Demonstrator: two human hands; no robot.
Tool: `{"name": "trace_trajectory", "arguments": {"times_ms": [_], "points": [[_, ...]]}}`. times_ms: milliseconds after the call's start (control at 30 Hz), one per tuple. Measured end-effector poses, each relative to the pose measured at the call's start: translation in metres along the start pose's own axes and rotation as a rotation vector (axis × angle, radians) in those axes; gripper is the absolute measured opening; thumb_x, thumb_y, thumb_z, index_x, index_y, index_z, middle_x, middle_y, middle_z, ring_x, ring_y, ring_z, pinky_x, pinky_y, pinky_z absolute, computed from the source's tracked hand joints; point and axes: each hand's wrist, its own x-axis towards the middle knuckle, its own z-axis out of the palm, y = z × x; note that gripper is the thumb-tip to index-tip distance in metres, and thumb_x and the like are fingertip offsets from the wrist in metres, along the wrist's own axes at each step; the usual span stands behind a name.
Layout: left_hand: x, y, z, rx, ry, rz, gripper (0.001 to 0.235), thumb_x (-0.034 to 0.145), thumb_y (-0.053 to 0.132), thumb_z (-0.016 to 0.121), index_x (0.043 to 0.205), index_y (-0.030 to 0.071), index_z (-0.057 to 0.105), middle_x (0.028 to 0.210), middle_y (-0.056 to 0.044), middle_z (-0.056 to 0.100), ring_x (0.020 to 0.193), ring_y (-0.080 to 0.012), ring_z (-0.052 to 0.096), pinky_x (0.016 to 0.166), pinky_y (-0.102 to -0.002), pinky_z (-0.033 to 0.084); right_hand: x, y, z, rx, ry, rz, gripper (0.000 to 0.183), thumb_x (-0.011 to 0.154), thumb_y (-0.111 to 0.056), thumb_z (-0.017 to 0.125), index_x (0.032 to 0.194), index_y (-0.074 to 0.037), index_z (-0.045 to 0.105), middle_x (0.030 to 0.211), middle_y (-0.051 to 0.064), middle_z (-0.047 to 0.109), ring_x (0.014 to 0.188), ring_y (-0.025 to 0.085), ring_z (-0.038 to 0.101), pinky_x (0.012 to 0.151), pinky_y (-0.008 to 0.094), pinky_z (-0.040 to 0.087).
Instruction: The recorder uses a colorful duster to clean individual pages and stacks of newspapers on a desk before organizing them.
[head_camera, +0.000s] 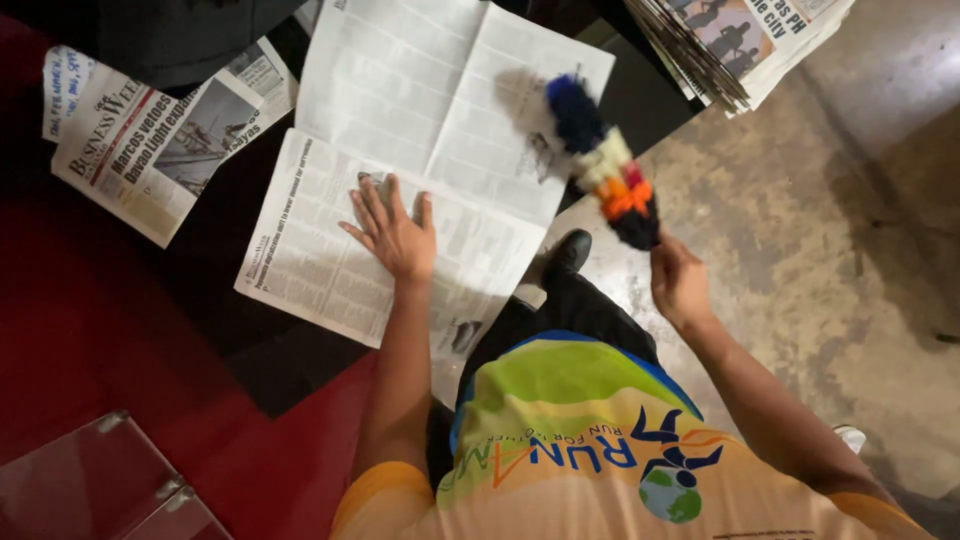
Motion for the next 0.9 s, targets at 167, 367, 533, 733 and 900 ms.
{"name": "trace_trajectory", "arguments": {"times_ms": [167, 367, 533, 733, 900], "points": [[0.010, -0.004, -0.003, -0.053, 0.040, -0.012, 0.068, 0.102, 0.058, 0.056, 0.154, 0.015, 0.052, 0.168, -0.018, 0.029, 0.157, -0.0398, 0.016, 0.123, -0.068, 0.002, 0.024, -0.057, -0.006, -0.145, -0.157, -0.257, 0.032, 0.094, -0.001, 0.057, 0.125, -0.008, 0.063, 0.092, 0.022, 0.066, 0.078, 0.044, 0.064, 0.067, 0.050, 0.052], [0.017, -0.008, 0.000, -0.031, 0.054, 0.009, 0.068, 0.100, 0.057, 0.059, 0.153, 0.015, 0.054, 0.167, -0.018, 0.029, 0.157, -0.0395, 0.017, 0.123, -0.067, 0.003, 0.083, 0.030, 0.017, -0.414, -0.204, -0.244, 0.034, 0.092, -0.007, 0.055, 0.124, -0.011, 0.066, 0.104, 0.021, 0.071, 0.087, 0.044, 0.068, 0.075, 0.052, 0.056], [0.013, -0.006, 0.000, -0.029, 0.020, -0.015, 0.068, 0.101, 0.057, 0.059, 0.154, 0.015, 0.051, 0.168, -0.018, 0.028, 0.157, -0.0392, 0.016, 0.123, -0.067, 0.004, 0.115, -0.024, -0.023, -0.399, -0.003, -0.160, 0.048, 0.096, -0.002, 0.051, 0.141, -0.011, 0.064, 0.107, 0.024, 0.071, 0.089, 0.047, 0.067, 0.075, 0.055, 0.054], [0.013, -0.015, 0.007, -0.034, 0.042, 0.049, 0.067, 0.102, 0.059, 0.056, 0.155, 0.018, 0.051, 0.168, -0.016, 0.027, 0.157, -0.0392, 0.016, 0.122, -0.068, 0.004, 0.073, -0.030, 0.039, -0.371, -0.288, -0.381, 0.039, 0.095, -0.006, 0.055, 0.132, -0.015, 0.062, 0.106, 0.023, 0.068, 0.088, 0.047, 0.067, 0.077, 0.054, 0.054], [0.012, -0.013, 0.001, -0.064, -0.003, 0.073, 0.068, 0.100, 0.061, 0.056, 0.154, 0.018, 0.053, 0.168, -0.016, 0.029, 0.157, -0.0385, 0.019, 0.123, -0.067, 0.005, 0.115, -0.005, 0.024, -0.186, 0.061, -0.381, 0.045, 0.102, 0.001, 0.049, 0.142, -0.012, 0.063, 0.117, 0.026, 0.068, 0.101, 0.047, 0.069, 0.084, 0.052, 0.056]]}}
